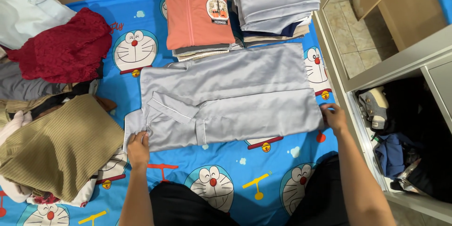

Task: Folding various items of laundry including shirts and pants on a bed.

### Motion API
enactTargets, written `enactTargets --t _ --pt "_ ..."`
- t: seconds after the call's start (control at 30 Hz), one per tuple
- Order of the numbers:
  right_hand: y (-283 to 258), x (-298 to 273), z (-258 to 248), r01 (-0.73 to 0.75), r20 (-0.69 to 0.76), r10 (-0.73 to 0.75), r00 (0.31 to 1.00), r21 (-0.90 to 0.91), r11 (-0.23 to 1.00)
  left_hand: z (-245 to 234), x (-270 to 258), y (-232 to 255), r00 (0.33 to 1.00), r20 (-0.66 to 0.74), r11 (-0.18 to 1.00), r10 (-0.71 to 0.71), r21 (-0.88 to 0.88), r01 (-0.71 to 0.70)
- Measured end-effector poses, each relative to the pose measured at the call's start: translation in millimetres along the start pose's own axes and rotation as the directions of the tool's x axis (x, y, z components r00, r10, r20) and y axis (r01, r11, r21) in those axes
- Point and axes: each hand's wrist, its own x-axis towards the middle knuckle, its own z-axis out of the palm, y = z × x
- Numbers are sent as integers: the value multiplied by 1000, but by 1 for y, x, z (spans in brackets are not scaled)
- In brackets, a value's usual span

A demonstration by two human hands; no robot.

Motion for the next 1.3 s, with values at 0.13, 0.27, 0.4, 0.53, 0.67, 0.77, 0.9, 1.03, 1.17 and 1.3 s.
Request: enactTargets --t 0.13,0.27,0.4,0.53,0.67,0.77,0.9,1.03,1.17,1.3 --pt "-10 -37 28 -95 -335 -32 942 -355 930 -2 -4 5 999 15 999 -34 5 34" --pt "-54 -92 68 -88 -331 -30 943 -335 938 0 -8 6 999 30 999 -34 29 33" --pt "-1 -50 45 -65 -321 70 944 26 998 -8 -9 6 999 48 998 -23 57 20" --pt "-32 -73 30 56 -247 -46 968 35 998 -20 -15 3 996 90 998 25 62 -31" --pt "-46 -97 21 114 -180 -128 975 -85 990 -25 -32 -4 993 112 996 -35 82 26" --pt "-45 -104 28 -36 -130 26 991 -72 997 2 -42 -40 995 96 996 -1 86 -7" --pt "-32 -115 49 127 -189 -276 942 -561 818 -3 -48 -19 982 60 983 -181 25 180" --pt "-48 -119 85 398 -65 -686 725 -773 493 -14 -54 11 959 -275 997 -67 26 77" --pt "-37 -91 114 428 185 -536 824 -823 374 -1 -62 15 971 -126 977 205 -31 -211" --pt "-55 -80 124 366 177 -422 889 -828 425 -9 -63 22 983 14 979 185 -93 -183"
